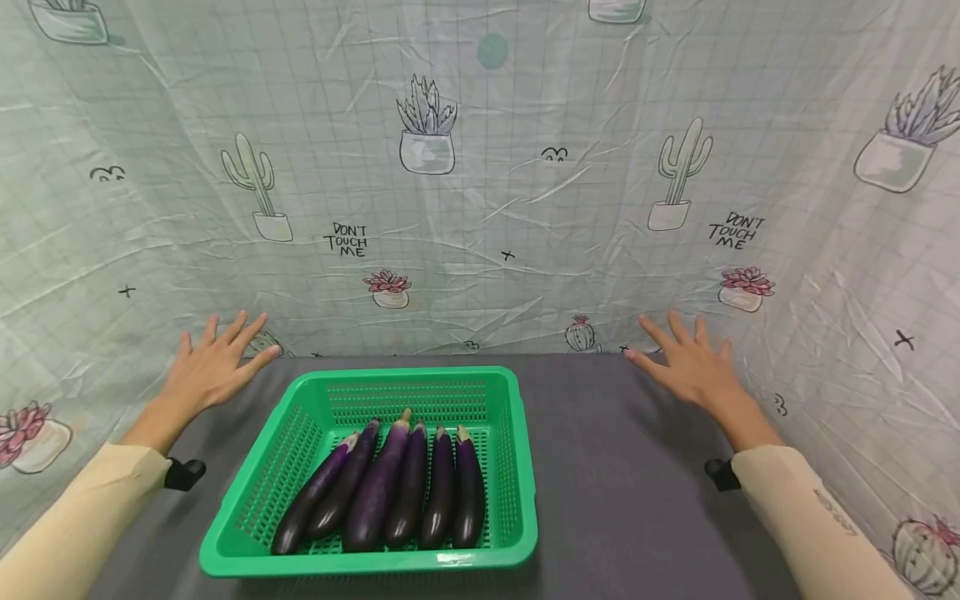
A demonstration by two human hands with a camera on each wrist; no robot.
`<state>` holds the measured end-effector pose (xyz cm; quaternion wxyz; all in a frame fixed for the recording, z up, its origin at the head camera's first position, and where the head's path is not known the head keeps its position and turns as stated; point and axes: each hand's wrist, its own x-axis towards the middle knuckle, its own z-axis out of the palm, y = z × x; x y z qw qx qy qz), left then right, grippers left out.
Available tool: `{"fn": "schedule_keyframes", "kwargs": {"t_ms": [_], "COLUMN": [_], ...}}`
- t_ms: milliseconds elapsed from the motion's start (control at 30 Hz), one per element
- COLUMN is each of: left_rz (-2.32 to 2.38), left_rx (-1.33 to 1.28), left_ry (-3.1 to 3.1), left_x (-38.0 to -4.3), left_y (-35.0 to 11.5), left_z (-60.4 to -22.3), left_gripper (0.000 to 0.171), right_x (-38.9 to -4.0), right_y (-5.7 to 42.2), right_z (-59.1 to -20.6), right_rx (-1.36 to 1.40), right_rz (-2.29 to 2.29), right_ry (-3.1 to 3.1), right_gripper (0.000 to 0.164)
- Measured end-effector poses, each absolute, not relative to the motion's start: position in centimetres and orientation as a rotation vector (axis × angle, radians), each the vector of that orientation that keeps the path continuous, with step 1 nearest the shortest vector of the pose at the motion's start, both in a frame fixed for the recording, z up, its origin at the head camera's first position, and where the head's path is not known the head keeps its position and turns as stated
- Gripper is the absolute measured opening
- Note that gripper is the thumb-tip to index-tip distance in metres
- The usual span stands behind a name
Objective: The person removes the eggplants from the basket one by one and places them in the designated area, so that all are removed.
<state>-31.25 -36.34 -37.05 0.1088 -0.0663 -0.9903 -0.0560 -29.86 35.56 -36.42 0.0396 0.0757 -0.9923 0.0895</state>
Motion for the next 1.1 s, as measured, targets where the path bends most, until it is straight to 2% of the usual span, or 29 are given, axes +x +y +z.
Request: {"fn": "schedule_keyframes", "kwargs": {"t_ms": [367,667,867,1100], "left_rz": [-0.195,-0.39,-0.793,-1.535], "left_rx": [-0.193,-0.198,-0.255,-0.468], "left_ry": [-2.841,-2.807,-2.82,-2.666], "left_x": [-29.3,-27.1,-25.8,-25.3], "left_y": [-35.9,-34.5,-32.8,-31.4], "left_z": [-36.7,-36.7,-37.4,-38.8], "left_gripper": [0.081,0.075,0.067,0.059], "right_x": [-27.8,-24.9,-22.7,-21.0], "right_y": [32.8,28.9,25.0,20.4], "right_z": [-36.6,-35.8,-34.1,-32.6], "right_rx": [0.317,0.514,0.646,0.828], "right_rz": [0.263,0.339,0.46,0.64], "right_ry": [-3.002,-2.901,-2.859,-2.841], "right_gripper": [0.085,0.077,0.072,0.075]}}
